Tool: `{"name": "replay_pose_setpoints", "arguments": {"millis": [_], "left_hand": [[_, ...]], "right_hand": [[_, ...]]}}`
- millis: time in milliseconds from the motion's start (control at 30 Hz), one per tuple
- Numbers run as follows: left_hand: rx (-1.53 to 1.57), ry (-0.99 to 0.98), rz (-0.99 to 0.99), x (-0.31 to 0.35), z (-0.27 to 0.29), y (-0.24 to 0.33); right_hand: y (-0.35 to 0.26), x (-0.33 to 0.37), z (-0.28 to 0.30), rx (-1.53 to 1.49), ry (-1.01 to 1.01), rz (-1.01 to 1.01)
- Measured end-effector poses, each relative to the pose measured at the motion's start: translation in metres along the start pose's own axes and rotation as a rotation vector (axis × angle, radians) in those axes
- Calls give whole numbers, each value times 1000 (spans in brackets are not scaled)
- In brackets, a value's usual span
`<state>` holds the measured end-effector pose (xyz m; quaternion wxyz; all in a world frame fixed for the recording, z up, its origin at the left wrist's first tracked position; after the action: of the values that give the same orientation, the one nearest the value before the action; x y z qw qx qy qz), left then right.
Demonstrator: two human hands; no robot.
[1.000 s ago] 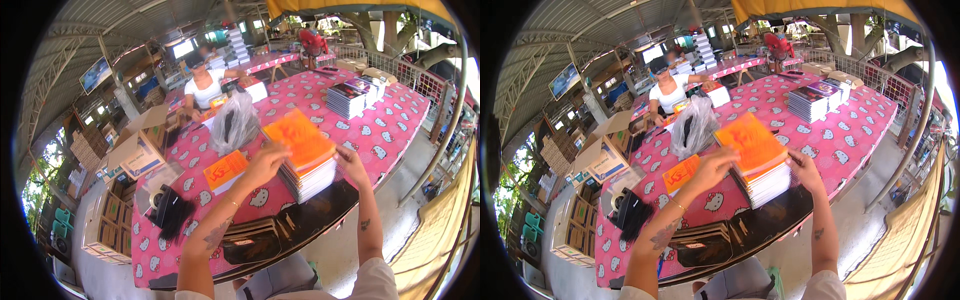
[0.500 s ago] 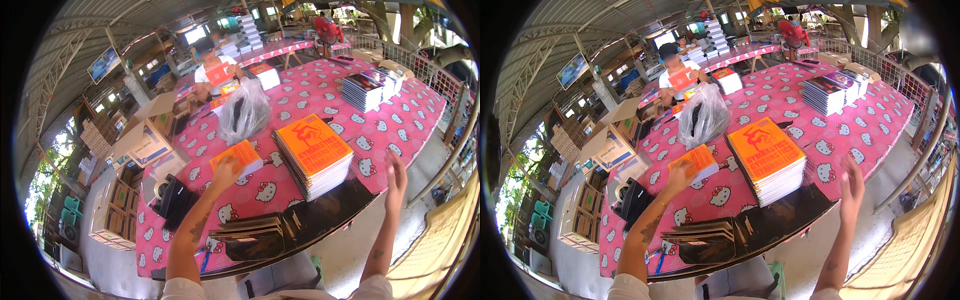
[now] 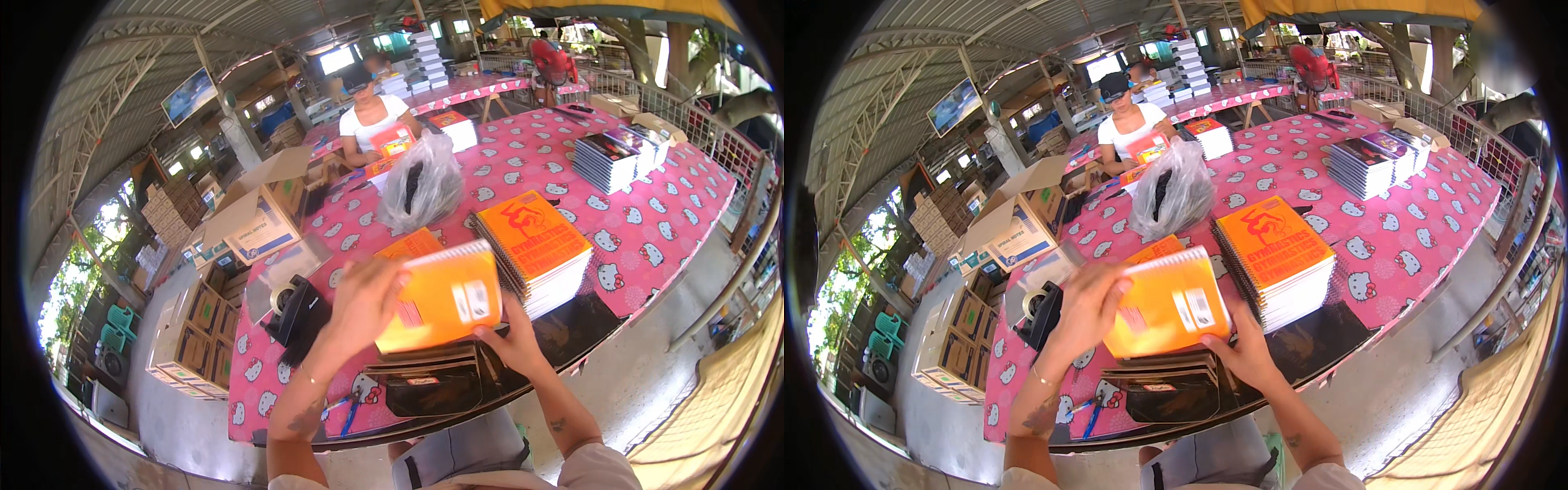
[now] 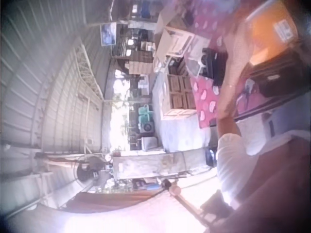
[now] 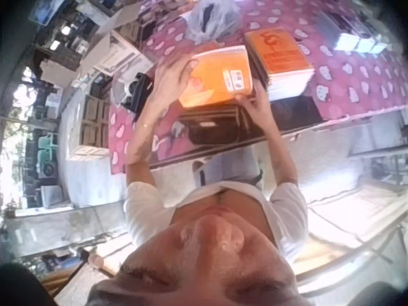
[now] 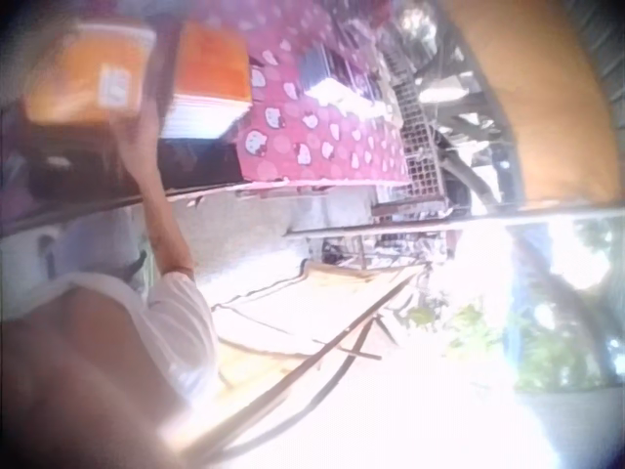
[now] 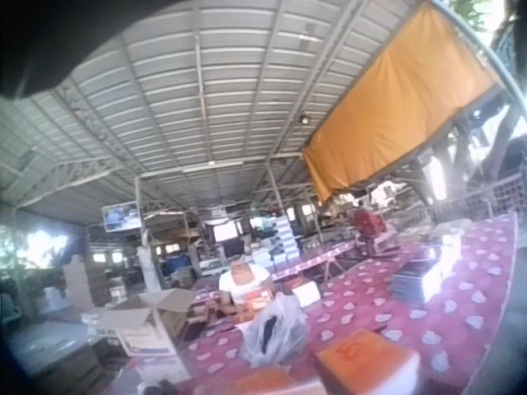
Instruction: The person tapes black plastic spines onto the edges of notebooks and then stacks the taped books onto a pile on the table.
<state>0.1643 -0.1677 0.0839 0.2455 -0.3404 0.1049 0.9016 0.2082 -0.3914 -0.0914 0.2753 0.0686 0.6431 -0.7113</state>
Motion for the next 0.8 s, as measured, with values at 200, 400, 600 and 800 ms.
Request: {"name": "replay_pose_setpoints", "arguments": {"millis": [200, 400, 600, 800], "left_hand": [[59, -137, -40, 38, 23, 49], [-77, -211, 14, 72, 10, 46], [-346, -128, 80, 158, -34, 50], [522, 383, 1025, 271, -98, -32]], "right_hand": [[16, 47, -28, -162, -88, -41], [-4, 45, -41, -69, -24, 48], [9, 53, -63, -38, -76, 13], [17, 49, -62, -34, -62, -17]]}}
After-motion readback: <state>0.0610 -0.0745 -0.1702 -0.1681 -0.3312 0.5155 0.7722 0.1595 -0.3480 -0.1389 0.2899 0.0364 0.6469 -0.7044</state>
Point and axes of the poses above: each hand's wrist, its own x-axis away from the middle knuckle, its own z-axis out of the back of the hand, y = z × x, the point moved 5 cm from there along -x, towards the middle knuckle, and after that the axes turned 1 degree about -z, right-handed, at the moved point
